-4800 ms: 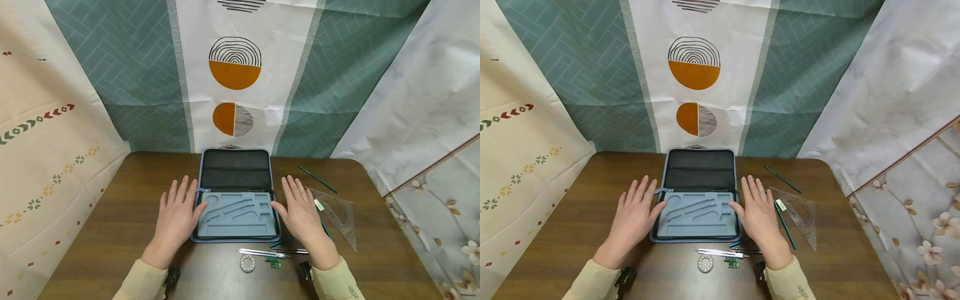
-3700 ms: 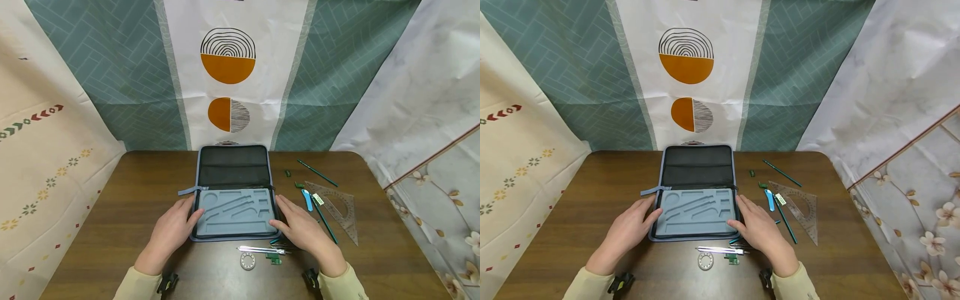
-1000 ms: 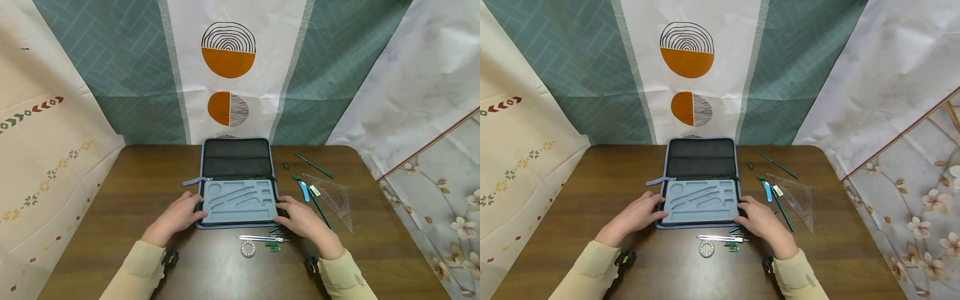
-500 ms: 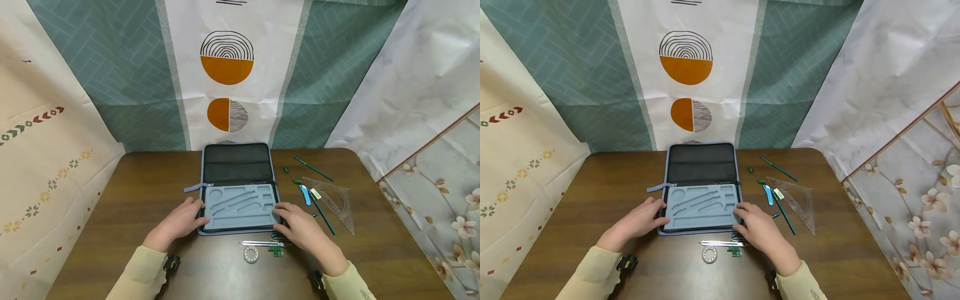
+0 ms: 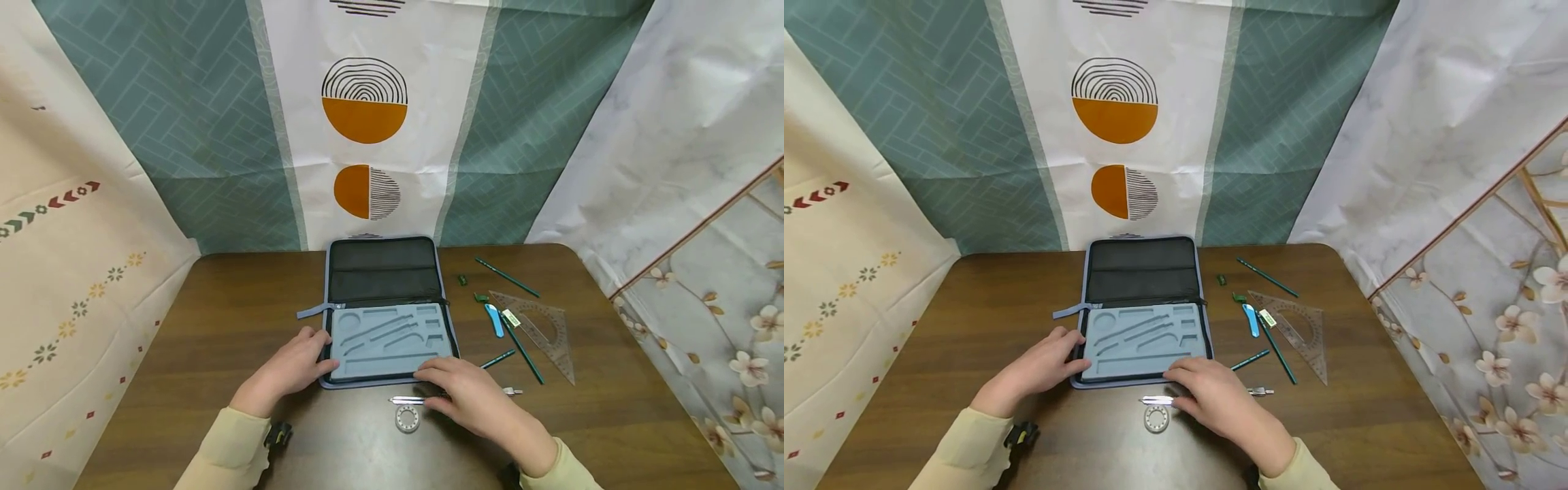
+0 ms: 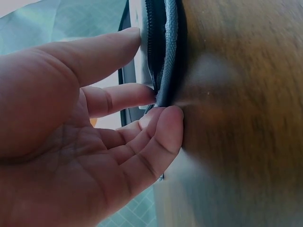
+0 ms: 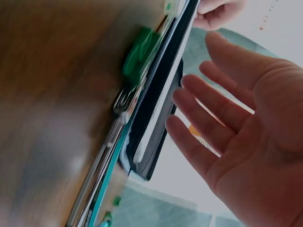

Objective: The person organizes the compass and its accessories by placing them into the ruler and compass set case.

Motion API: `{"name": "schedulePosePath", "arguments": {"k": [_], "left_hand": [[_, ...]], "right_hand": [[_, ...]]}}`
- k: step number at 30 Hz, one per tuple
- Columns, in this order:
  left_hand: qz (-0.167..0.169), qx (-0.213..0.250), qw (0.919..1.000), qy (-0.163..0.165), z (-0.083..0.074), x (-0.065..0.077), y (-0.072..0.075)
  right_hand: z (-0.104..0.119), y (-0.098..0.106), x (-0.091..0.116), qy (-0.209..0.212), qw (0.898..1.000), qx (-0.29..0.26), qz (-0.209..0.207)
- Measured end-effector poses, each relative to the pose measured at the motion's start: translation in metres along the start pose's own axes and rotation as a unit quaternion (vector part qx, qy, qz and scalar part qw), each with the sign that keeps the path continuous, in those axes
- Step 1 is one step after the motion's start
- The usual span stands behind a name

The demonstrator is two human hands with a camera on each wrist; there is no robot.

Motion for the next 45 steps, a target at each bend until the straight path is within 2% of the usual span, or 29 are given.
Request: {"name": "schedulePosePath", "arguments": {"k": [10,17,25,45], "left_hand": [[0.000,-0.004,1.0000,0.000,0.001,0.001,-0.001],[-0.002,0.000,1.0000,-0.005,0.001,0.003,-0.001],[-0.003,0.002,1.0000,-0.009,0.000,0.002,0.000],[-0.002,0.003,1.0000,-0.004,0.002,0.003,-0.002]], "right_hand": [[0.025,-0.014,-0.005,0.052,0.998,-0.022,0.032],[0.034,-0.020,-0.005,0.072,0.997,-0.011,0.033],[0.036,-0.028,-0.008,0.067,0.996,-0.006,0.060],[0.039,-0.035,-0.012,0.063,0.996,-0.004,0.067]]}}
Point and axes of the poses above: each hand's wrist, its own x-axis away from the middle knuckle, its own y-axis out of the back of the hand, z = x × y, the point moved 10 cm from there along -x, towards the middle knuckle, and after that the axes turned 7 degrees about z, right-handed, at the moved point
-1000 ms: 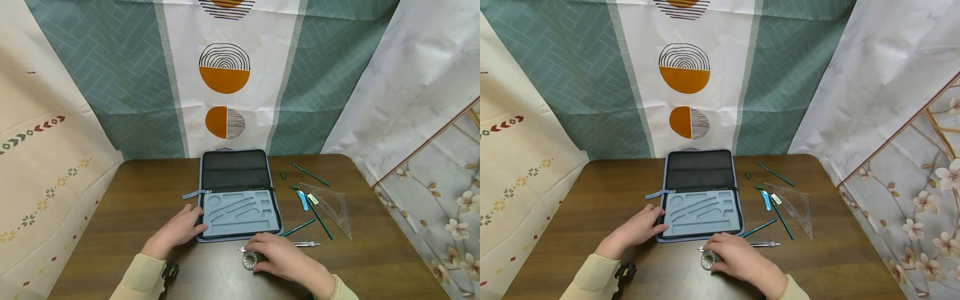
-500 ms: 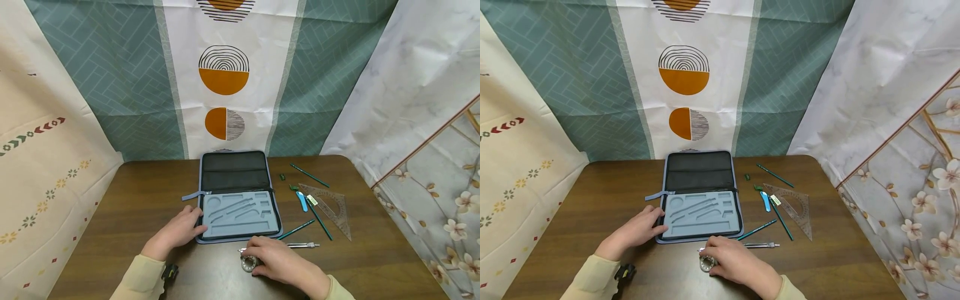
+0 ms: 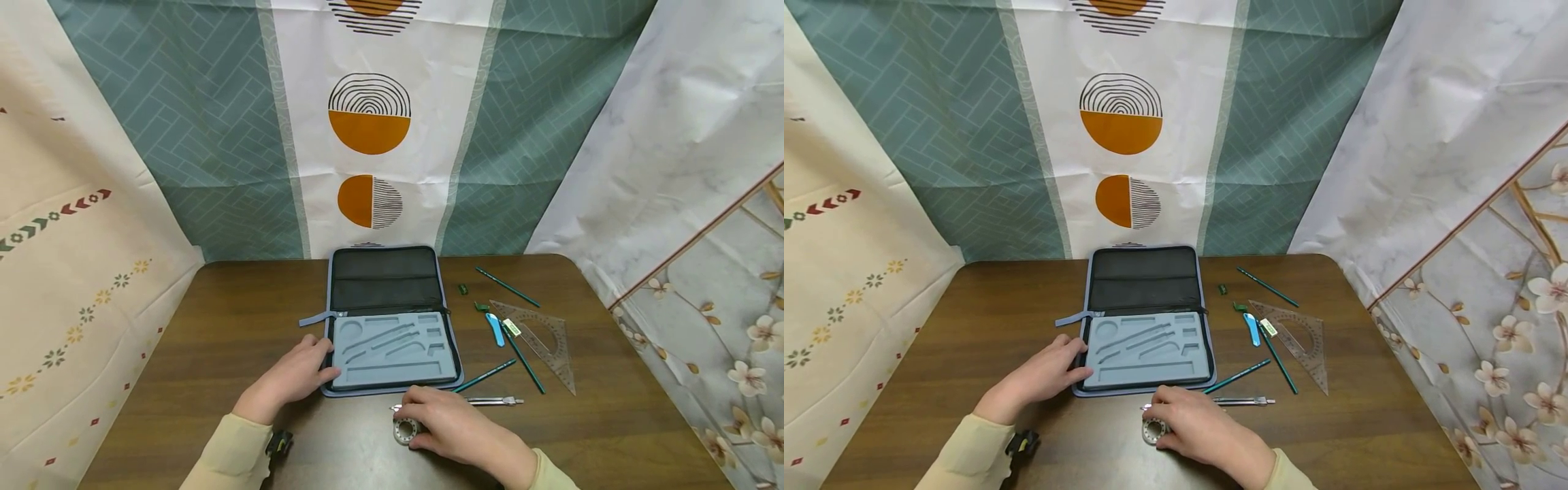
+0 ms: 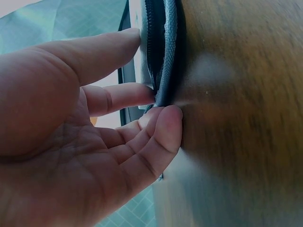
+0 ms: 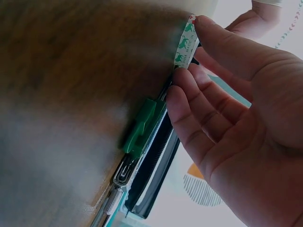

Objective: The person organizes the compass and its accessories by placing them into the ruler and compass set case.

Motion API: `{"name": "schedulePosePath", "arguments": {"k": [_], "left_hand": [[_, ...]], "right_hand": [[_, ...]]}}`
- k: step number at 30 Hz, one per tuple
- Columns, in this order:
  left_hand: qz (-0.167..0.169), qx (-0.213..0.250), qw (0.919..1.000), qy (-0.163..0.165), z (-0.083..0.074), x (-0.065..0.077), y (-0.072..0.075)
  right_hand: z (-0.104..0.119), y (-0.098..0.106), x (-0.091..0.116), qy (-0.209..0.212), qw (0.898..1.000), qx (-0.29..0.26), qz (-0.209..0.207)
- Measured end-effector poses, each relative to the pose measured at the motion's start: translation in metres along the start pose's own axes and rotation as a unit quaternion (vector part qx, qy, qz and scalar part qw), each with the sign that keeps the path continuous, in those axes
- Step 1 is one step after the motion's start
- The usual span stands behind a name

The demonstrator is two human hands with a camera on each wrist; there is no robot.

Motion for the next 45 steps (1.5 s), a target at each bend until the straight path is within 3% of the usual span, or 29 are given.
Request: {"name": "schedulePosePath", "arguments": {"k": [16,29,32,37,45], "left_hand": [[0.003,0.007,1.0000,0.004,0.000,0.003,0.000],[-0.006,0.012,0.9999,-0.010,-0.005,0.007,0.003],[-0.007,0.012,0.9998,-0.017,-0.004,0.006,0.002],[-0.028,-0.013,0.9979,-0.057,0.005,-0.002,-0.004],[-0.009,0.003,0.9998,-0.015,-0.001,0.004,0.000]], "right_hand": [[0.005,0.000,-0.001,0.006,1.000,0.010,0.006],[0.006,0.011,-0.002,0.028,0.999,0.031,-0.018],[0.004,0.015,-0.004,0.030,0.999,0.032,-0.026],[-0.003,0.021,-0.010,0.027,0.999,0.020,-0.020],[-0.023,0.035,-0.031,0.009,0.999,0.023,-0.021]]}}
Point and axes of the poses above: each hand's wrist, its own x-axis away from the middle knuckle, its own y-axis out of the back of the hand, z = x × y, the point moved 10 cm from there along -x, towards the middle knuckle, and after that the axes turned 7 degrees about z, right-handed, at the moved point
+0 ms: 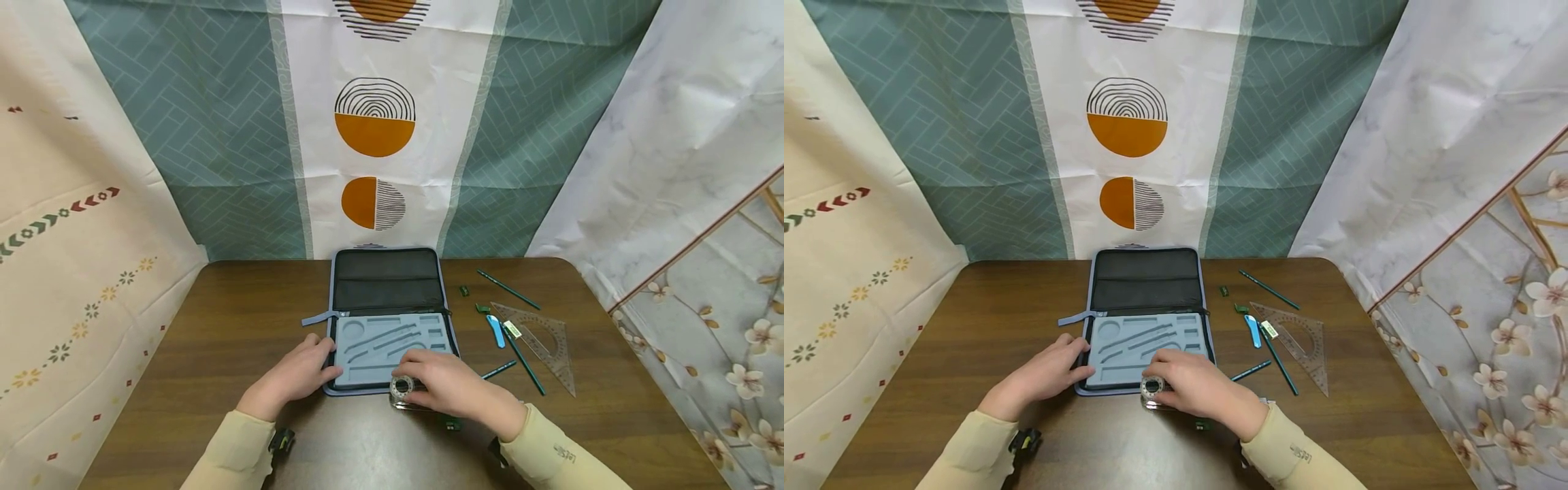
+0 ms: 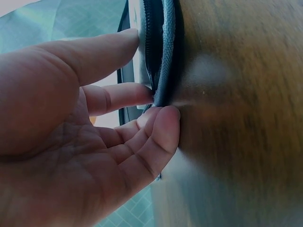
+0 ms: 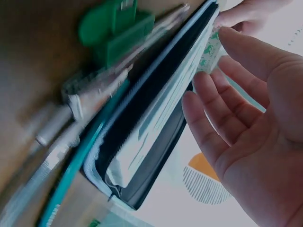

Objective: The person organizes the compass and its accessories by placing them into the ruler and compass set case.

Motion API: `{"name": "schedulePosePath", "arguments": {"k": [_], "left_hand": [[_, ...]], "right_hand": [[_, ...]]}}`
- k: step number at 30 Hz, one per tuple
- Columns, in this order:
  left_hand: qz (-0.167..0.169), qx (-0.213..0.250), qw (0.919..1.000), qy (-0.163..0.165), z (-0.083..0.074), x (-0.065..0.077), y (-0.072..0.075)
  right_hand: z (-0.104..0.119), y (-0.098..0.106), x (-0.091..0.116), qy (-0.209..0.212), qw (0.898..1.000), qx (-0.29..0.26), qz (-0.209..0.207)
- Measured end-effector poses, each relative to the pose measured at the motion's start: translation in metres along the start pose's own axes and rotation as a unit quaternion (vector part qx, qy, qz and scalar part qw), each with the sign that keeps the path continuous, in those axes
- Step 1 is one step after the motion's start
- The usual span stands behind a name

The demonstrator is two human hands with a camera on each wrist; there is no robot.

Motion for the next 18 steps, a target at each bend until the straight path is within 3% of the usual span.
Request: {"name": "schedulePosePath", "arguments": {"k": [6,18], "left_hand": [[0.001,0.002,1.0000,0.003,-0.001,0.001,0.002],[-0.003,-0.004,1.0000,0.005,0.000,0.000,0.001]], "right_hand": [[-0.010,0.011,-0.020,-0.012,1.000,0.027,0.001],[-0.027,0.020,-0.060,-0.045,0.999,-0.003,0.005]]}}
Point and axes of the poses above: each hand's wrist, its own x-axis away from the middle knuckle, its own y-axis out of the back of the hand, z = x × y, the point moved 10 cm from there along -x, towards the middle knuckle, and after that the axes turned 7 degrees about z, right-handed, at the moved point
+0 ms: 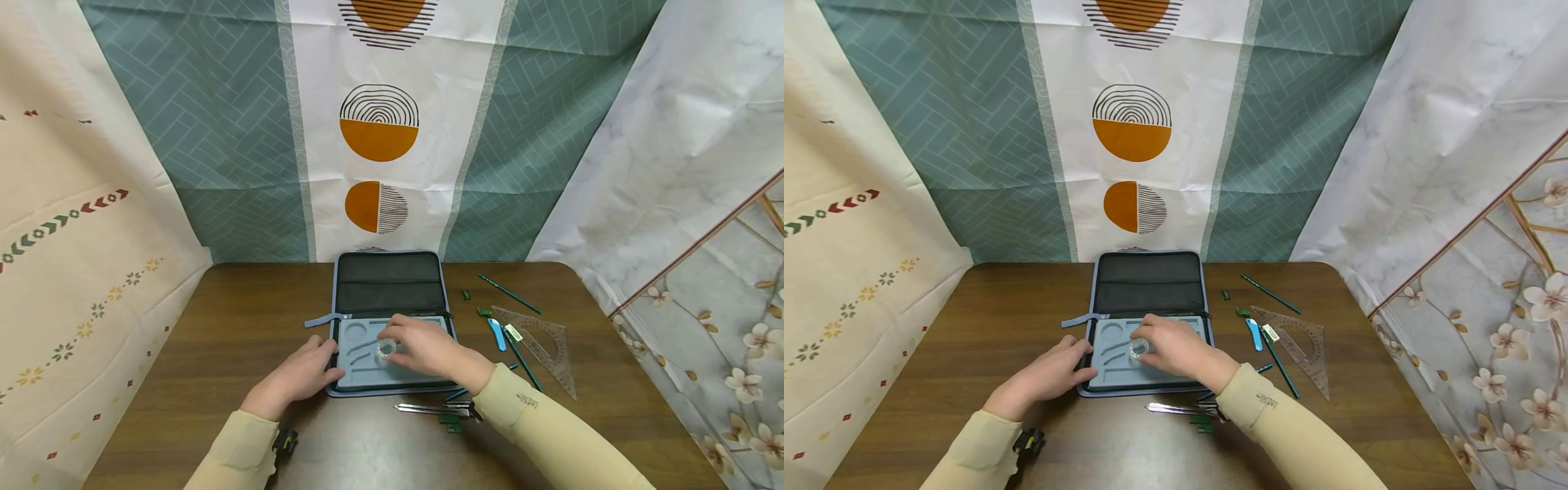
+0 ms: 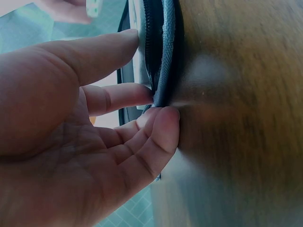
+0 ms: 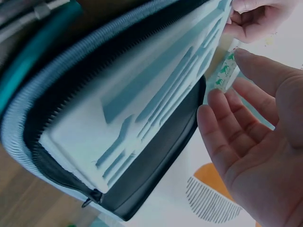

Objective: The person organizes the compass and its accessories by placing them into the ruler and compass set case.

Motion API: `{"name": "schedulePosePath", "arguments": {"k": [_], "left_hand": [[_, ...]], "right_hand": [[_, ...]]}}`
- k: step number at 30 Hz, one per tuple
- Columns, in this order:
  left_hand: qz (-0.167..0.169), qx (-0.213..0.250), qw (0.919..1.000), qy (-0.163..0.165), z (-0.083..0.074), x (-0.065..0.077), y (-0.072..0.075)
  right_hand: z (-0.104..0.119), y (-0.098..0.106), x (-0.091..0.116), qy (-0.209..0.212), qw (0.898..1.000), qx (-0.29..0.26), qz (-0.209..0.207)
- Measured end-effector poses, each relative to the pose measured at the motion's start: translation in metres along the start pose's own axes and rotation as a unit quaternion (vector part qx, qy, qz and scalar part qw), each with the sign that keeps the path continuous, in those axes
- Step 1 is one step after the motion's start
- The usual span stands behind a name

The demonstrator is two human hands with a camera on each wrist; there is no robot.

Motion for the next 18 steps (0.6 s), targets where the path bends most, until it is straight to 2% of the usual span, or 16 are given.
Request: {"name": "schedulePosePath", "arguments": {"k": [3,11,18], "left_hand": [[0.002,-0.002,1.0000,0.006,0.002,0.000,-0.001],[0.012,-0.007,0.9997,0.019,0.006,0.001,-0.004],[0.011,-0.017,0.9997,0.016,0.003,-0.001,-0.002]], "right_hand": [[0.000,0.001,-0.008,-0.003,1.000,0.005,-0.006],[-0.006,-0.002,-0.032,-0.039,0.999,-0.002,0.011],[-0.012,-0.008,-0.050,-0.056,0.998,-0.005,0.020]]}}
Point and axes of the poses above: each hand's wrist, its own x-axis away from the middle knuckle, its own y-axis out of the back of the hand, z = x × y, the point moved 10 cm from there along -x, towards the middle knuckle, and after that the axes turned 7 degrees about z, right-handed, at the moved point
